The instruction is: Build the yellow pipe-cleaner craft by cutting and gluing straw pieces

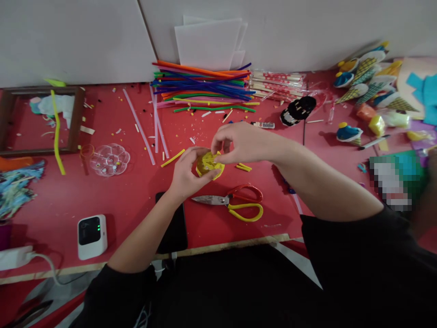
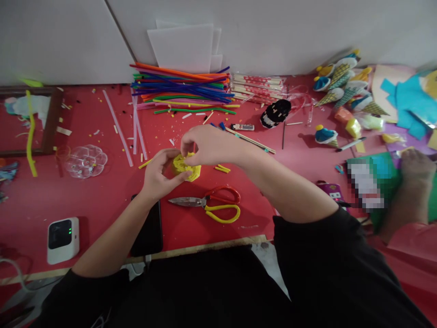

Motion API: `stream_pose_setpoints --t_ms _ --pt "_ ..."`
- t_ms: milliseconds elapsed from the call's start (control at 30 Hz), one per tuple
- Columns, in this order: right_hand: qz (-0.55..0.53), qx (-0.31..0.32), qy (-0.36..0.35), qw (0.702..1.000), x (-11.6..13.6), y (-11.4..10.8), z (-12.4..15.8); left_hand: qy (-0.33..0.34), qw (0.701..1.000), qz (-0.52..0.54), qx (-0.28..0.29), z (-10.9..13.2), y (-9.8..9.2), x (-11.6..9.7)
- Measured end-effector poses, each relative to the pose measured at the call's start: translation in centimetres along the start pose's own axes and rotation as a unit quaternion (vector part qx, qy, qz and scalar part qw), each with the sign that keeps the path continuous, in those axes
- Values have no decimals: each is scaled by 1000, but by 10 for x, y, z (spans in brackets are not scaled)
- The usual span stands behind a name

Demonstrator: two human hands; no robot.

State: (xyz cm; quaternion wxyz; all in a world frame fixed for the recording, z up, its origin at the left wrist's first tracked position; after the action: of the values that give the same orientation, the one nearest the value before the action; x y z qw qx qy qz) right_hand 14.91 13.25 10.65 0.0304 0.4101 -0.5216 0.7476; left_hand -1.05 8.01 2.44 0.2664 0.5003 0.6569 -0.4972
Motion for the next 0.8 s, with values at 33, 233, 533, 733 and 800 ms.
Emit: stream_pose_setpoints --t_ms 33,233,533,733,800 --pt "-12 -9 3 1000 -1 -5 1 -3 1000 -1 1 0 0 0" --pt "-60 -90 17 994 -6 -31 6 -7 1000 -1 -7 2 -1 0" --pt "0 -32 -79 996 -2 -11 7 -14 1000 -8 6 1 0 -1" --pt "54 -135 -30 989 -10 -35 51 1 1000 -1 -4 2 0 0" --pt "64 -152 -9 986 -15 -34 64 0 1000 -7 -2 3 1 1"
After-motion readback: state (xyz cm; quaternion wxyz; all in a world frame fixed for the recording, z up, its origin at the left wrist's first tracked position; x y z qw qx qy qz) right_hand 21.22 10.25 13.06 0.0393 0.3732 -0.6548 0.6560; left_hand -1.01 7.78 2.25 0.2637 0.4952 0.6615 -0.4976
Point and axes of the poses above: each hand's wrist, its own z-axis away from the middle knuckle, its own y-axis out of the palm, x = y × z, the point moved 5 cm from there along -z, towards the middle knuckle, and after that the axes turned 6 degrees about -x, right-handed, at the moved point
